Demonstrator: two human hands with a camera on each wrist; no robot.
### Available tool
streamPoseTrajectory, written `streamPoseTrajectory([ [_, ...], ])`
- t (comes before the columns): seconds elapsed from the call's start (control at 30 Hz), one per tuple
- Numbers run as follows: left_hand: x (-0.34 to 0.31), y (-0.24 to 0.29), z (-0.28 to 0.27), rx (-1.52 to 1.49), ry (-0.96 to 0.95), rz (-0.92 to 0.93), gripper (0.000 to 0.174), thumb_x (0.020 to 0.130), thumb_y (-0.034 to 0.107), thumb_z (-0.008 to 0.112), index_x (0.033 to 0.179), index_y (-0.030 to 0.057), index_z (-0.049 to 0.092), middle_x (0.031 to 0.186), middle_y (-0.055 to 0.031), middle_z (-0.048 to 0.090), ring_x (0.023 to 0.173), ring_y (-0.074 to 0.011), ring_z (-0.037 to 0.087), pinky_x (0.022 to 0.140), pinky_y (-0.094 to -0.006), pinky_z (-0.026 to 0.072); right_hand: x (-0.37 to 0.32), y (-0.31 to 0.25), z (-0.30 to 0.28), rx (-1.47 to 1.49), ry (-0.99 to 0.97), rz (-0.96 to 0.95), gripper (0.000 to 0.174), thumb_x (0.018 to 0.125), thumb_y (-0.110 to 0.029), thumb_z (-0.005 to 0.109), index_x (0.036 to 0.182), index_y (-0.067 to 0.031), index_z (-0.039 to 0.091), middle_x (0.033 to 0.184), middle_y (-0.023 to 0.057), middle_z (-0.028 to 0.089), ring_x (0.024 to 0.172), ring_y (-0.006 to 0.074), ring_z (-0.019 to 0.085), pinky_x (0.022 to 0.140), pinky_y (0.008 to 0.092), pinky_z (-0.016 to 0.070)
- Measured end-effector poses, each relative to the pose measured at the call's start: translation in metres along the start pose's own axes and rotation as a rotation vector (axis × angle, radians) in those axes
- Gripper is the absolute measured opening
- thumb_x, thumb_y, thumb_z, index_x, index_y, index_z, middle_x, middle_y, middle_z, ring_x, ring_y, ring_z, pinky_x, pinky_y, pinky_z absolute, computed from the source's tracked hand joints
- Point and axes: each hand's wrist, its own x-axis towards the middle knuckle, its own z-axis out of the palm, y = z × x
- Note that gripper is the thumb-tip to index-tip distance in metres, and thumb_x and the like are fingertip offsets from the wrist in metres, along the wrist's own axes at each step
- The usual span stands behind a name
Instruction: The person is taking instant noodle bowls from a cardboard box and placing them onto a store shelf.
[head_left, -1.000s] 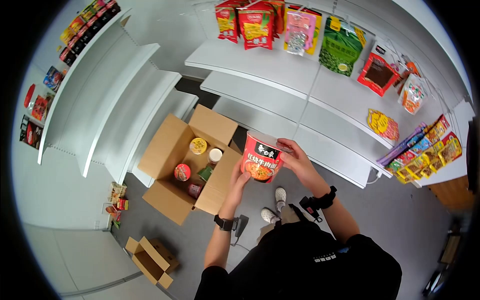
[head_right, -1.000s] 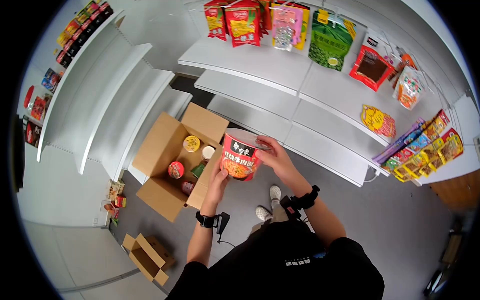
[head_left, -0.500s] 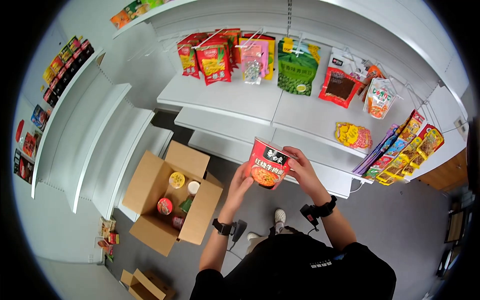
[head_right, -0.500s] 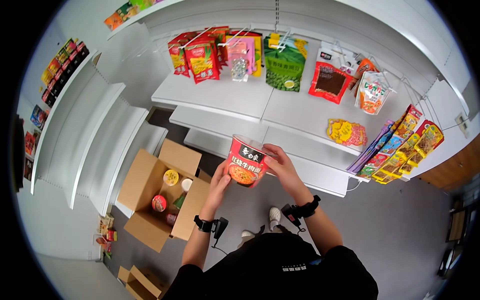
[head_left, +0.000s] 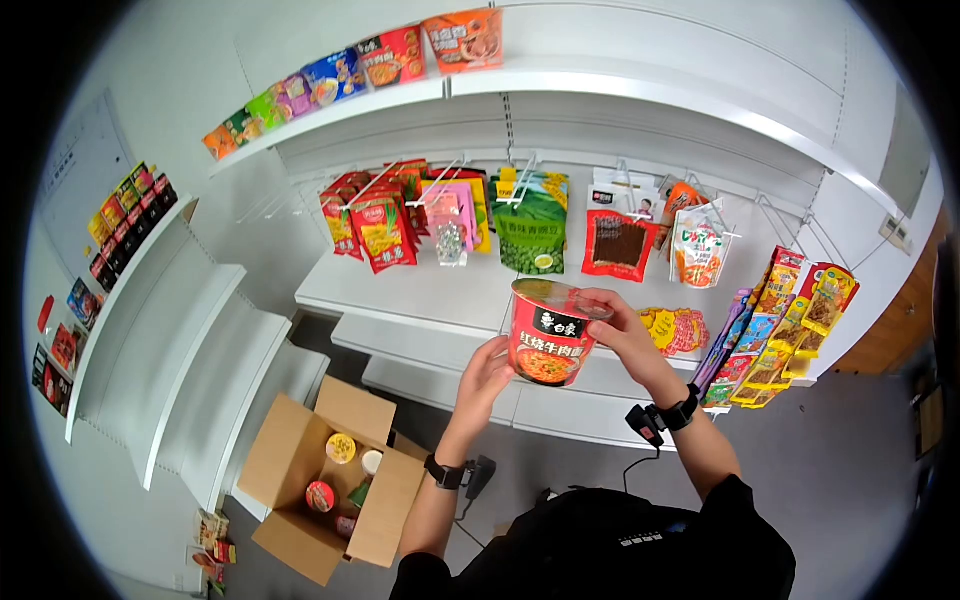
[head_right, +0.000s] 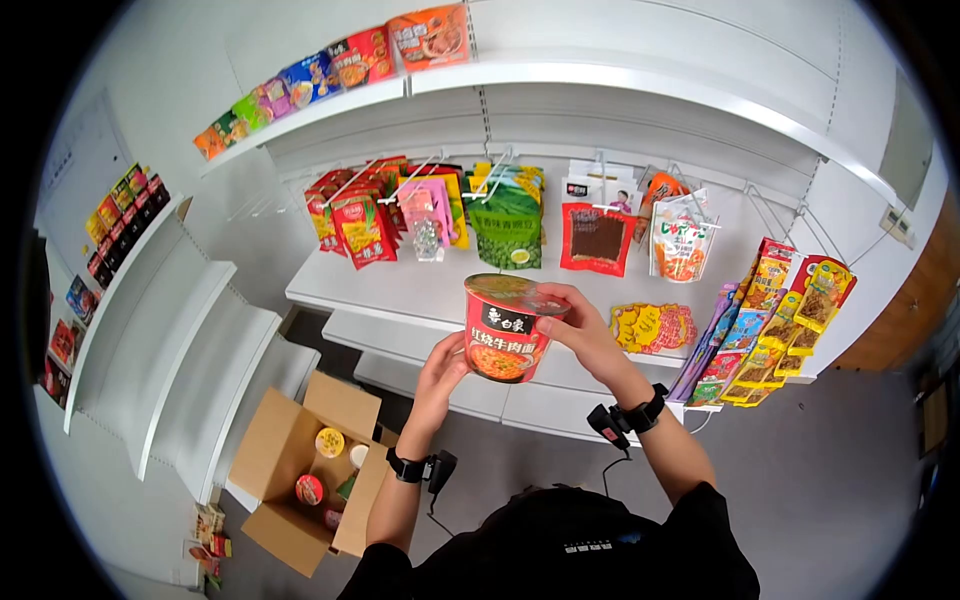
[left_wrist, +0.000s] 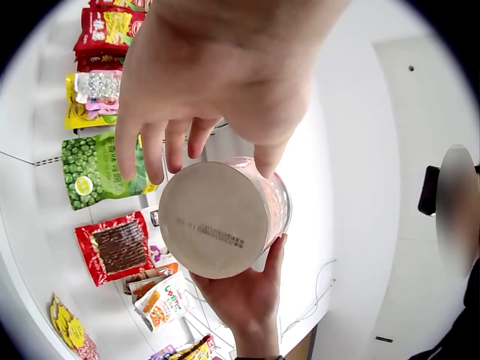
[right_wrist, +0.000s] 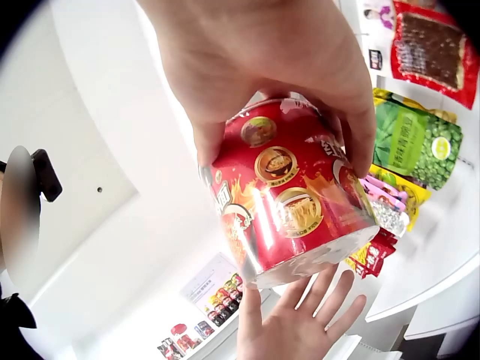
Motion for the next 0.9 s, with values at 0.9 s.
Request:
streamPoseTrajectory([
  [0.9, 0.012, 0.031, 0.030, 0.065, 0.093, 0.110, 0.041, 0.094, 0.022, 0.056, 0.129, 0.0025, 0.046, 0.122, -0.0109, 0.056, 0.108, -0.0194, 0.055, 0.091, -0.0327, 0.0449, 0.089, -0.236, -0.046, -0.320, 0.050, -0.402, 0.046, 0.090, -0.036, 0.060, 0.126, -0.0099, 0.049, 0.112, 0.0045, 0.057, 0.101, 0.0117, 0.055, 0.086, 0.0301, 0.0459],
])
